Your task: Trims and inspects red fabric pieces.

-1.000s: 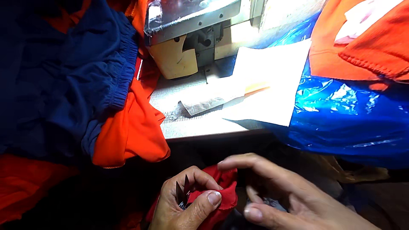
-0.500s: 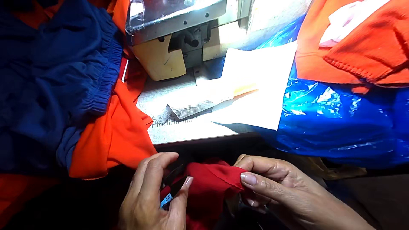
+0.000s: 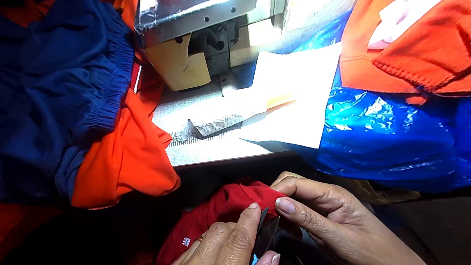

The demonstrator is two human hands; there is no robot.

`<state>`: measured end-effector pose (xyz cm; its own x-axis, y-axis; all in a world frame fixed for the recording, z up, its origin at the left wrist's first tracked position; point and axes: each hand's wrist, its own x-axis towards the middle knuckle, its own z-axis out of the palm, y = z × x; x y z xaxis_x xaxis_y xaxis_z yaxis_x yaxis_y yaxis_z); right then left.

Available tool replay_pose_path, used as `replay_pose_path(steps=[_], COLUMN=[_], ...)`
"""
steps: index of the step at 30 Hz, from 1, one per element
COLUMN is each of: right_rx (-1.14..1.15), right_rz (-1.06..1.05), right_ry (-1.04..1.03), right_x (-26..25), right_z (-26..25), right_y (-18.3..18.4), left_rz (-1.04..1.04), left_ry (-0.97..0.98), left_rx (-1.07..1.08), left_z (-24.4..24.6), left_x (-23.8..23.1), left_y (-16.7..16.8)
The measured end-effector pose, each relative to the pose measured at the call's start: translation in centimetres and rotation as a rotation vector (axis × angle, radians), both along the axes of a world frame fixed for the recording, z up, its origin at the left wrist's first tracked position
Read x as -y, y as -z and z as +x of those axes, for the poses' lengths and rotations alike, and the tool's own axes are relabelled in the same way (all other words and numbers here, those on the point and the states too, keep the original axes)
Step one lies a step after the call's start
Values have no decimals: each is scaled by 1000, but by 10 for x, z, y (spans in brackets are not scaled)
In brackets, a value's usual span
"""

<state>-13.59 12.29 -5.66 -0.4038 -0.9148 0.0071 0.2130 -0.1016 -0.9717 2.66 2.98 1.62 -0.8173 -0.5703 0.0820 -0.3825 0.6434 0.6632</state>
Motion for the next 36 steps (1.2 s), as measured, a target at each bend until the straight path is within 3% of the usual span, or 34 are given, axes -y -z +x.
replay_pose_path(steps=[22, 29, 36], right_rx=[-57, 116, 188], right_rz=[5, -49, -112], right_ry=[17, -3, -41], right_x=[-2, 0, -2], right_z=[0, 4, 7], right_y=[0, -4, -10], left_rz=[25, 243, 699], left_ry=[-19, -86, 15], left_rx=[-21, -242, -463], left_z=[-3, -6, -5], left_x=[-1, -8, -1], left_y=[3, 19, 26])
